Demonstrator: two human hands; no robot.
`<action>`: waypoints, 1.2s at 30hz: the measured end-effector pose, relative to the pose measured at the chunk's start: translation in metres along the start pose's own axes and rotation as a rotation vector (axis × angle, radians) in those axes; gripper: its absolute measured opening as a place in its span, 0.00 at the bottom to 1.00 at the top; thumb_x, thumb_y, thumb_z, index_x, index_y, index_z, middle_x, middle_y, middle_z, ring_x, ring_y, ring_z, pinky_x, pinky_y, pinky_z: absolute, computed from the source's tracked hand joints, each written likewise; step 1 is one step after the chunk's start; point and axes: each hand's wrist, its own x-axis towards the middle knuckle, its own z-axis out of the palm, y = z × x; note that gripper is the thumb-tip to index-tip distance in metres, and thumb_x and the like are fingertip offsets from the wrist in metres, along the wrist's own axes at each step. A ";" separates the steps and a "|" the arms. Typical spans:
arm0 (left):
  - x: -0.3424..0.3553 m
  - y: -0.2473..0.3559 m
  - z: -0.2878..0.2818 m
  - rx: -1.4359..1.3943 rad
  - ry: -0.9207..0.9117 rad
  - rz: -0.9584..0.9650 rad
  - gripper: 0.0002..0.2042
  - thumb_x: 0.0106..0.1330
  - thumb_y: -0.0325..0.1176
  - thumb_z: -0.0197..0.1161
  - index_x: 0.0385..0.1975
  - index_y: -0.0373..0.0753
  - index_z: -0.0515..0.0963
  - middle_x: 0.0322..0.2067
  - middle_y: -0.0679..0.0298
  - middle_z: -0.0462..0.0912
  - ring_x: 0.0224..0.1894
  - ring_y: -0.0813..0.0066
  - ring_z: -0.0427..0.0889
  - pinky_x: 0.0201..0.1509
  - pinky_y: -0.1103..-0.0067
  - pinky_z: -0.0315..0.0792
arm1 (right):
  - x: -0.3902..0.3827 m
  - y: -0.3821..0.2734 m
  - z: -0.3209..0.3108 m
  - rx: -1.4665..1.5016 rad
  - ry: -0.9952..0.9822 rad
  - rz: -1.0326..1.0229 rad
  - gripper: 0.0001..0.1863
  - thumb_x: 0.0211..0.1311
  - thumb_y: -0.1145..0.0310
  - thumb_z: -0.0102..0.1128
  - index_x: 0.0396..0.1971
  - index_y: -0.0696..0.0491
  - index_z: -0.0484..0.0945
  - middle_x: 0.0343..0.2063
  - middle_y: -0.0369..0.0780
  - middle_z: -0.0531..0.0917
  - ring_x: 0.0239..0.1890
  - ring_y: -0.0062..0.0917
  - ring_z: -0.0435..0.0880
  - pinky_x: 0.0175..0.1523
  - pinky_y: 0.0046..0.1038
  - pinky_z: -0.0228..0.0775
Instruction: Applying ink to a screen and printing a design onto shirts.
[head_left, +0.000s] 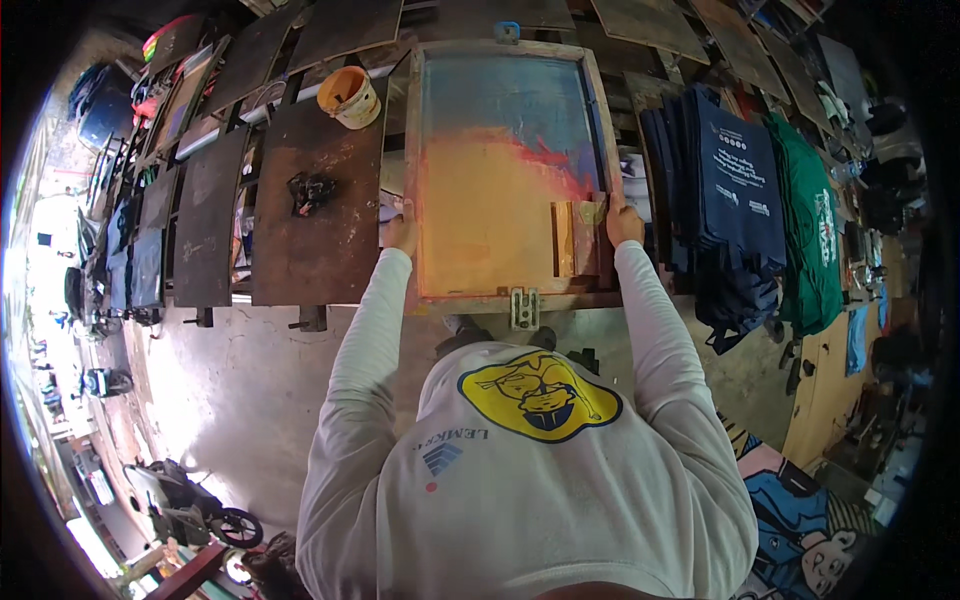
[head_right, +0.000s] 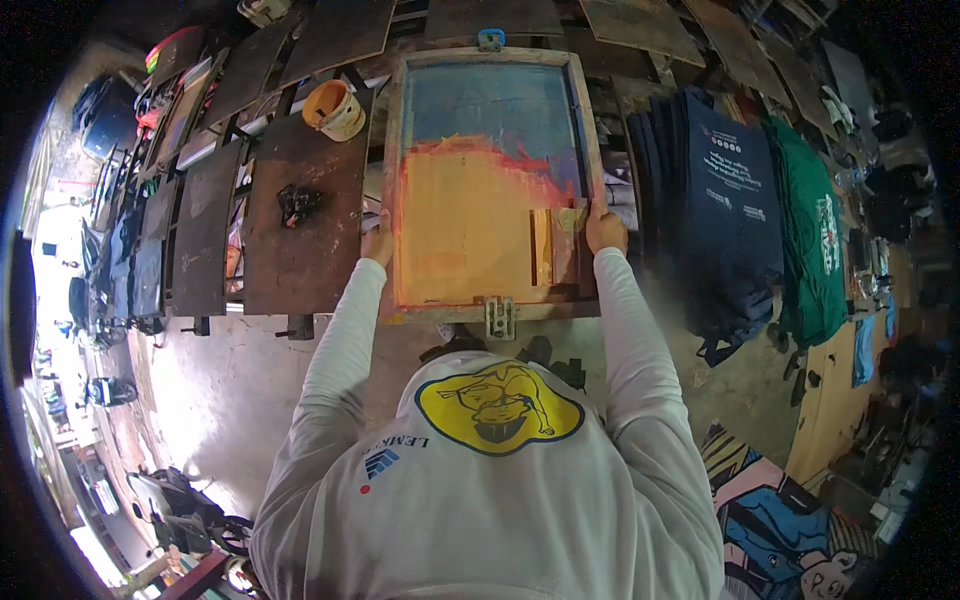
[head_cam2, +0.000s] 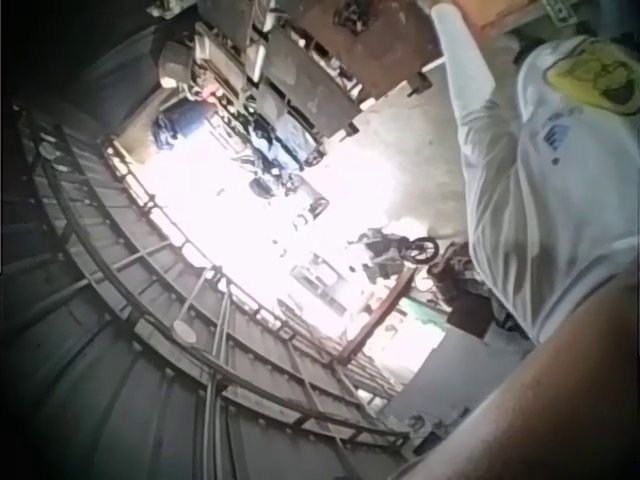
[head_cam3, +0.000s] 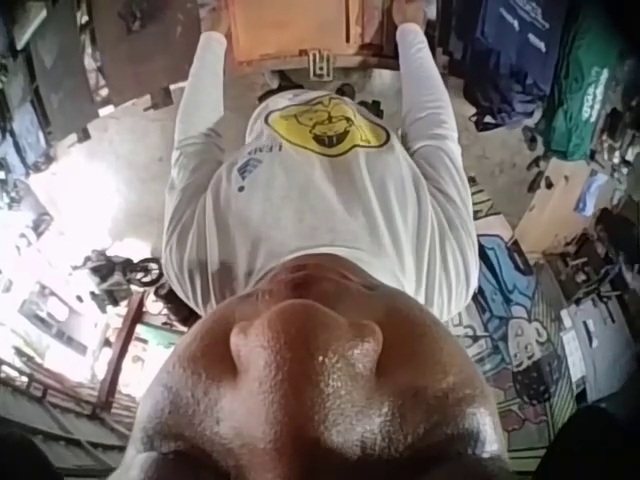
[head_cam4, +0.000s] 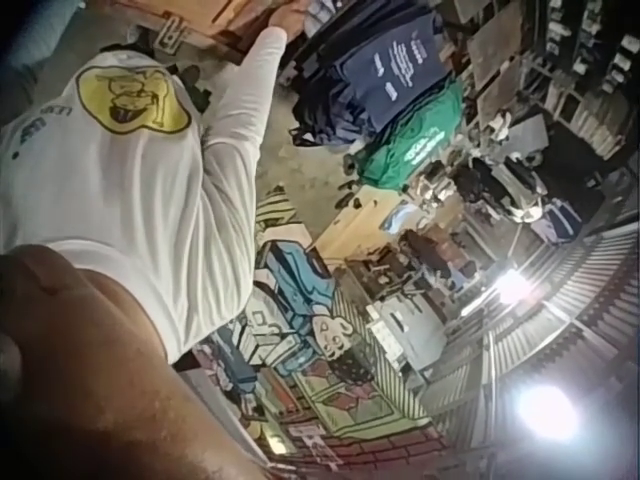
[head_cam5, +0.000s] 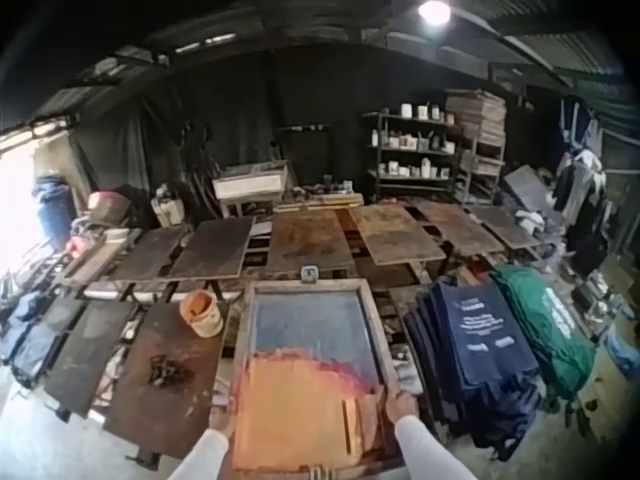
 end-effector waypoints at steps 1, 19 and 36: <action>-0.001 0.000 0.000 0.012 -0.007 -0.013 0.43 0.69 0.66 0.32 0.46 0.26 0.80 0.49 0.34 0.78 0.54 0.36 0.76 0.62 0.58 0.66 | 0.000 0.000 0.000 0.002 -0.007 -0.010 0.43 0.68 0.34 0.35 0.46 0.62 0.81 0.47 0.61 0.80 0.52 0.55 0.79 0.58 0.47 0.68; -0.012 0.003 -0.005 -0.013 0.004 0.073 0.40 0.70 0.64 0.33 0.38 0.29 0.82 0.40 0.34 0.81 0.48 0.36 0.79 0.56 0.55 0.70 | -0.016 -0.009 -0.034 0.002 0.065 -0.080 0.49 0.64 0.29 0.35 0.39 0.67 0.82 0.41 0.63 0.81 0.50 0.57 0.79 0.56 0.48 0.69; -0.036 0.018 -0.031 -0.239 0.237 0.115 0.39 0.67 0.67 0.44 0.36 0.29 0.82 0.38 0.37 0.82 0.47 0.39 0.80 0.51 0.58 0.72 | -0.028 -0.016 -0.059 0.360 0.214 -0.123 0.44 0.61 0.31 0.48 0.42 0.66 0.81 0.42 0.61 0.82 0.49 0.55 0.80 0.54 0.43 0.70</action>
